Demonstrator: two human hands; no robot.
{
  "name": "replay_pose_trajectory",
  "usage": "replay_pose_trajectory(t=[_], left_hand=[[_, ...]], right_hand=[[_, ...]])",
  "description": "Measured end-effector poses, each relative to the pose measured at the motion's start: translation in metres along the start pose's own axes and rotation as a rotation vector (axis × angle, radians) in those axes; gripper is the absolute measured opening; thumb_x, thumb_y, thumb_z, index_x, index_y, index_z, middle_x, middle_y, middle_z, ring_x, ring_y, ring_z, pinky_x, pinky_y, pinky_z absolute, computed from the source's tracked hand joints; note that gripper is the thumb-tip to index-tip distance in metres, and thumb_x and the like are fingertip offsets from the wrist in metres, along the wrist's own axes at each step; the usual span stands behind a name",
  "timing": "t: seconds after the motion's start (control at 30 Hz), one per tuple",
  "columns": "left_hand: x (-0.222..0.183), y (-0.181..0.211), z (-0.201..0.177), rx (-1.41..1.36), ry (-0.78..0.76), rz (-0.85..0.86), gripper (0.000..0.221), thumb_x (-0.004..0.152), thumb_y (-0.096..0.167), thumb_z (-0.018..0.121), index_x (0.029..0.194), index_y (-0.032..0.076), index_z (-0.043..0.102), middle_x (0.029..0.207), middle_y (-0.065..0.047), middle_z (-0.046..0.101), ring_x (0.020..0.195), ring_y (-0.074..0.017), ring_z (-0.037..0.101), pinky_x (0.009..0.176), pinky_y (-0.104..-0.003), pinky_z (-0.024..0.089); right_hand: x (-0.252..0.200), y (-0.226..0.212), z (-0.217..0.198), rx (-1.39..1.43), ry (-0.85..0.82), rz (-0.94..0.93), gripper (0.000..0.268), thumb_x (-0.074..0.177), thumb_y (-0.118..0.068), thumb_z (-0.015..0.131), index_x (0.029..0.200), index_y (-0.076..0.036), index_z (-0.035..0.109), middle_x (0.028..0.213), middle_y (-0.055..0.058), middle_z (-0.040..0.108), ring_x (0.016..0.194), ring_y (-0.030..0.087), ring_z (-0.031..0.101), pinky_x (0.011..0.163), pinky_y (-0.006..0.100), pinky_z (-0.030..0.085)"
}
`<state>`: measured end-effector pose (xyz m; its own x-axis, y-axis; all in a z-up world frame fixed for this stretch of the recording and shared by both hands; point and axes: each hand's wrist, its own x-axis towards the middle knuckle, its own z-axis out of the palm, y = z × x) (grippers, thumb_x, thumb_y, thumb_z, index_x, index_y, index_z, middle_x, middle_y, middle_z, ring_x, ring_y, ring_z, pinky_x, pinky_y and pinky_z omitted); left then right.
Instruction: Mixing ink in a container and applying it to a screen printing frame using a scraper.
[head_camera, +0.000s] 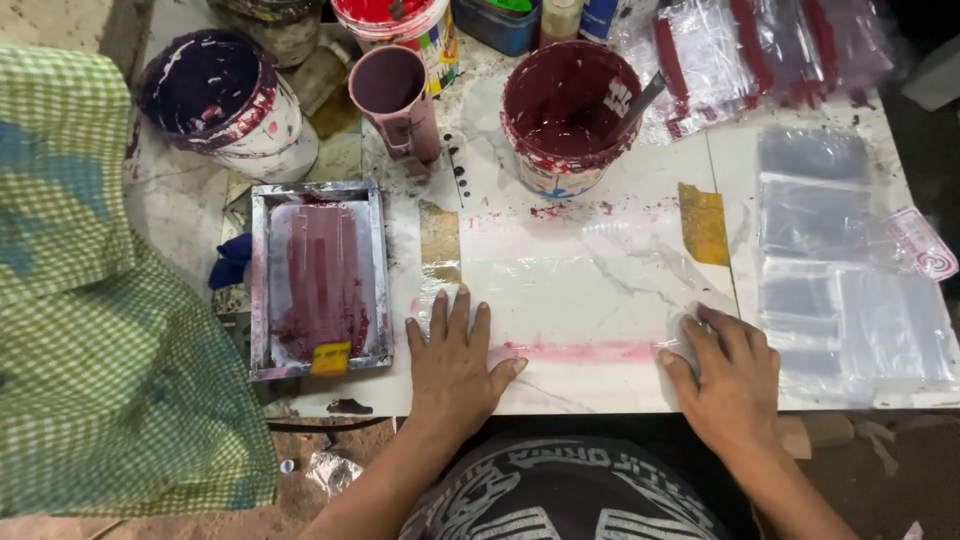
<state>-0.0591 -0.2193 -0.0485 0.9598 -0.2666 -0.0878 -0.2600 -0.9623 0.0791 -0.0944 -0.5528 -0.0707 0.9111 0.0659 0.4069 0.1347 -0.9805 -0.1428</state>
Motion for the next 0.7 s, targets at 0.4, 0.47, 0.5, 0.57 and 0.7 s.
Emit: replay_pose_trajectory(t=[0.4, 0.47, 0.5, 0.57, 0.7], left_hand=[[0.0001, 0.0004, -0.0049, 0.008, 0.029, 0.011, 0.084, 0.095, 0.073, 0.045, 0.152, 0.01, 0.042, 0.164, -0.019, 0.028, 0.149, -0.045, 0.025, 0.107, -0.075, 0.026], [-0.0001, 0.0005, -0.0053, 0.006, 0.019, 0.008, 0.085, 0.096, 0.073, 0.043, 0.153, 0.01, 0.04, 0.165, -0.019, 0.028, 0.15, -0.0449, 0.024, 0.108, -0.075, 0.025], [-0.0002, 0.0004, -0.0056, 0.003, 0.011, 0.005, 0.085, 0.096, 0.073, 0.042, 0.154, 0.01, 0.038, 0.165, -0.019, 0.027, 0.15, -0.0447, 0.024, 0.109, -0.074, 0.024], [0.0008, -0.0001, -0.0046, 0.018, -0.013, -0.001, 0.086, 0.097, 0.074, 0.039, 0.155, 0.011, 0.036, 0.166, -0.018, 0.025, 0.151, -0.0439, 0.022, 0.11, -0.074, 0.022], [-0.0012, -0.0003, -0.0014, 0.059, 0.086, 0.02, 0.085, 0.096, 0.073, 0.042, 0.153, 0.01, 0.041, 0.164, -0.019, 0.031, 0.148, -0.0444, 0.03, 0.107, -0.074, 0.028]], right_hand=[[0.0011, -0.0004, -0.0023, 0.019, 0.015, -0.008, 0.045, 0.093, -0.042, 0.066, 0.124, -0.011, 0.075, 0.138, 0.008, 0.067, 0.118, 0.033, 0.059, 0.087, 0.049, 0.051], [-0.0008, 0.0005, -0.0005, 0.02, 0.01, 0.005, 0.044, 0.092, -0.041, 0.066, 0.124, -0.011, 0.075, 0.138, 0.007, 0.067, 0.12, 0.033, 0.059, 0.087, 0.05, 0.051], [-0.0014, 0.0009, 0.0004, 0.021, 0.005, 0.016, 0.044, 0.092, -0.041, 0.066, 0.123, -0.012, 0.075, 0.139, 0.006, 0.066, 0.121, 0.033, 0.058, 0.087, 0.05, 0.05], [-0.0017, 0.0017, 0.0015, 0.02, 0.015, 0.004, 0.044, 0.092, -0.041, 0.066, 0.123, -0.012, 0.075, 0.139, 0.006, 0.066, 0.12, 0.033, 0.058, 0.087, 0.049, 0.05], [-0.0012, 0.0007, 0.0, 0.026, 0.042, -0.008, 0.041, 0.092, -0.037, 0.068, 0.121, -0.009, 0.076, 0.138, 0.008, 0.067, 0.118, 0.033, 0.058, 0.087, 0.049, 0.05]])
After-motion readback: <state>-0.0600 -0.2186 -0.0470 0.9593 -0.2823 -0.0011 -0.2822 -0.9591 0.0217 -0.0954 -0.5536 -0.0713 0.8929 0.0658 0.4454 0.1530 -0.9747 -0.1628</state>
